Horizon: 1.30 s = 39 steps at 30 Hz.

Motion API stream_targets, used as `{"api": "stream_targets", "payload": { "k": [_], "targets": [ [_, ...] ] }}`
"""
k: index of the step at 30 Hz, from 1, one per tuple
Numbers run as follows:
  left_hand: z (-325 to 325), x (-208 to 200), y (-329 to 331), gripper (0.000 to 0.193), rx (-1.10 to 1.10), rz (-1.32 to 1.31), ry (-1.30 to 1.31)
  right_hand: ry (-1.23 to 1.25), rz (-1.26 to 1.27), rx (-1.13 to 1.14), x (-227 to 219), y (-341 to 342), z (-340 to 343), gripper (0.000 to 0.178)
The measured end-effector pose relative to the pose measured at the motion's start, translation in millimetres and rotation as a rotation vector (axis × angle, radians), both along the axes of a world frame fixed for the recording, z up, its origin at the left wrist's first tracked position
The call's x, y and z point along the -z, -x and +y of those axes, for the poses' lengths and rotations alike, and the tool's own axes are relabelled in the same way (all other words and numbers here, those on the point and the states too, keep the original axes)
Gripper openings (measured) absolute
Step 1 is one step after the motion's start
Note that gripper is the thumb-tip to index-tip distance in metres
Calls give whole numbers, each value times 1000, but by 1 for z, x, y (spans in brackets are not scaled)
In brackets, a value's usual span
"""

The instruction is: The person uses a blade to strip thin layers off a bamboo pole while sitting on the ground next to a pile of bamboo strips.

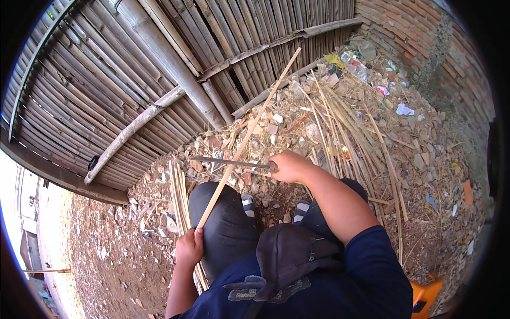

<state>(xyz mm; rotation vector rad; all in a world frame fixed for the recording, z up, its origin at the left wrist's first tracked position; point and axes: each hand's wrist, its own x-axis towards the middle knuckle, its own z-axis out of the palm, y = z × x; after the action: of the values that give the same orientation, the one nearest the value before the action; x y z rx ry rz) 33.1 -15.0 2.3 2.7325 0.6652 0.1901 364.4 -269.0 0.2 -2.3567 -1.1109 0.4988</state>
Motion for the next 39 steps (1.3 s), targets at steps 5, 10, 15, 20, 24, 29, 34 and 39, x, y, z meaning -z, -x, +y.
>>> {"api": "stream_targets", "payload": {
  "k": [5, 10, 15, 20, 24, 29, 34, 39],
  "targets": [
    [0, -1, -1, 43, -21, 34, -3, 45, 30, 10, -6, 1, 0, 36],
    [0, -2, -2, 44, -21, 44, 8, 28, 42, 16, -1, 0, -1, 38],
    [-1, -3, -2, 47, -26, 41, 27, 9, 99, 18, 4, -1, 1, 40],
    [-1, -2, -1, 46, -26, 25, 35, 11, 128, 23, 2, -1, 0, 42],
    [-1, -1, -1, 44, -24, 4, 30, 26, 97, -3, 3, -2, 0, 42],
    [0, -1, -1, 43, -26, 12, 24, 145, 84, 61, -12, -21, -9, 38],
    [1, 3, 1, 42, -24, -3, -4, 139, 152, 124, -35, -2, 1, 33],
    [3, 1, 0, 44, -2, 9, 10, 166, 79, -39, -10, -1, 5, 35]
  ]
}}
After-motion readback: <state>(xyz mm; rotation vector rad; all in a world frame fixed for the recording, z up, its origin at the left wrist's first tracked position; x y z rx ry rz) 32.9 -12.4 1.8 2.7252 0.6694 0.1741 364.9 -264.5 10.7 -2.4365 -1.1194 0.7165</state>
